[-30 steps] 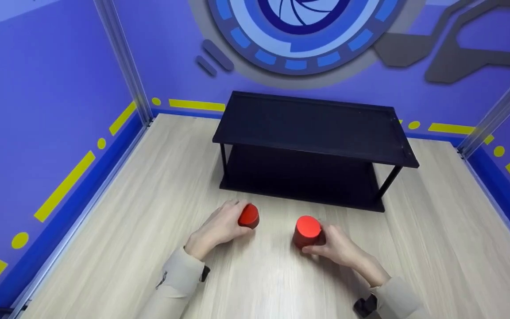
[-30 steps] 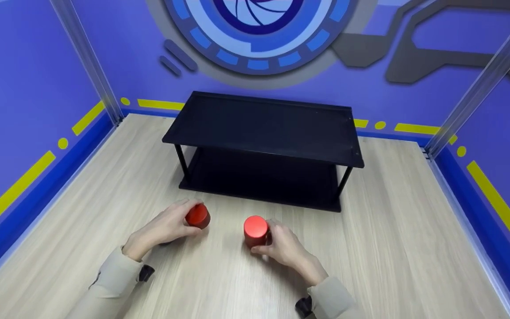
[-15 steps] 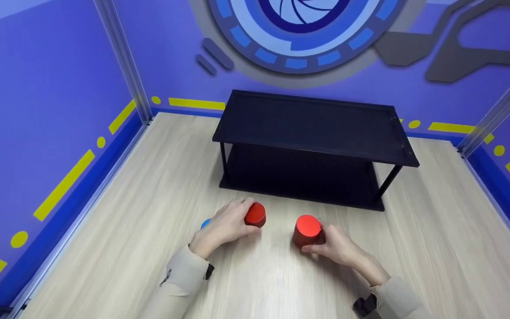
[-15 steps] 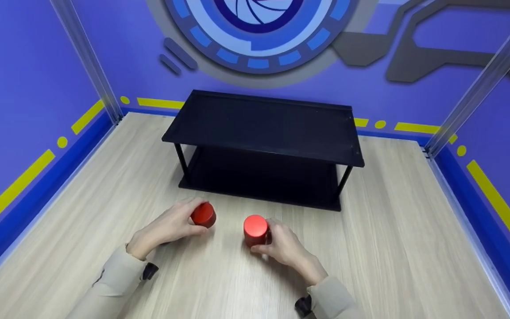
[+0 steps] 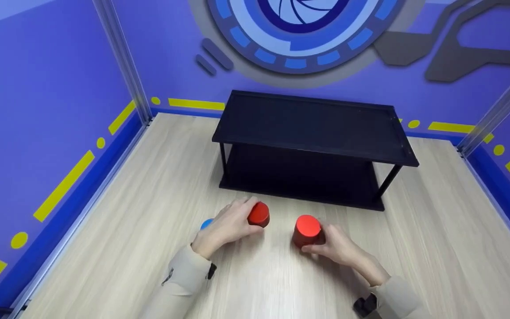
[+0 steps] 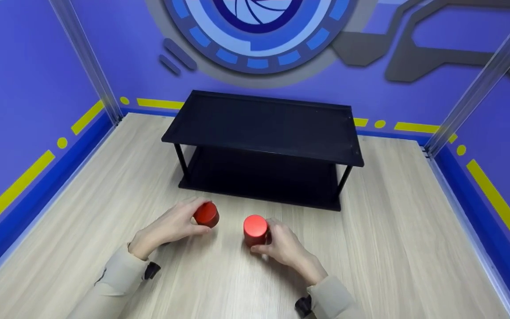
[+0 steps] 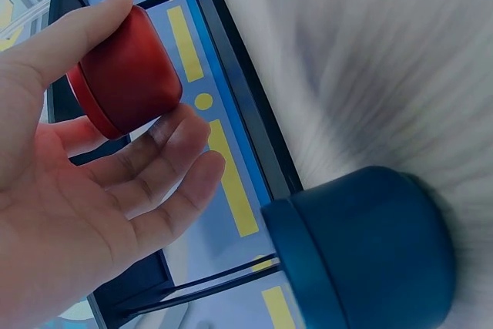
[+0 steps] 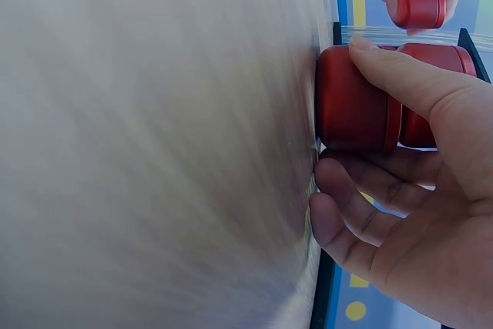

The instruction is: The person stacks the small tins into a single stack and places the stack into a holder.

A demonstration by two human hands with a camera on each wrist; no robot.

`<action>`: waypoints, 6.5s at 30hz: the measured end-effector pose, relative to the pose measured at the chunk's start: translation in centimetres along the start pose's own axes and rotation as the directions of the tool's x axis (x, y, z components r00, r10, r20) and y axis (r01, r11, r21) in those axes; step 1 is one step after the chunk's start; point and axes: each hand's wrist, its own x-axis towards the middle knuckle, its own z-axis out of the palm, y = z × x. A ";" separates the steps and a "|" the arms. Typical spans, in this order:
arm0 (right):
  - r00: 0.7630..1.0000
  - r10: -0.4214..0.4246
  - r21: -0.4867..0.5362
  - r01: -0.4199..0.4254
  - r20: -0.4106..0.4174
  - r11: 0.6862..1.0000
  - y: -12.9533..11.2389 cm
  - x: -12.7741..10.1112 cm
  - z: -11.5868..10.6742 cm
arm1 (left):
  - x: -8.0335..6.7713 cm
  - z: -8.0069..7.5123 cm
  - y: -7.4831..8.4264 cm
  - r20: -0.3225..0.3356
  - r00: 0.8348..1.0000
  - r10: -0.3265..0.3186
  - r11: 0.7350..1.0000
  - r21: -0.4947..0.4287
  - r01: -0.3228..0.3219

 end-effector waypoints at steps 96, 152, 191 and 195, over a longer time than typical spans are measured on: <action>0.998 0.054 0.070 -0.056 0.030 0.996 -0.5 0.2 0.3 | 1.4 0.0 3.0 0.038 0.994 0.100 0.993 -0.064 -0.097; 0.997 0.060 0.065 -0.063 0.044 0.996 -0.5 0.1 0.4 | 2.1 -0.2 5.1 0.032 0.992 0.126 0.988 -0.094 -0.122; 0.999 0.031 0.066 -0.033 0.027 0.997 -0.4 0.2 0.4 | 2.9 1.2 6.6 0.123 0.980 0.155 0.987 -0.053 -0.150; 0.999 0.023 0.074 -0.026 0.033 0.997 -0.4 0.2 0.3 | 3.0 1.4 6.9 0.126 0.979 0.158 0.987 -0.057 -0.152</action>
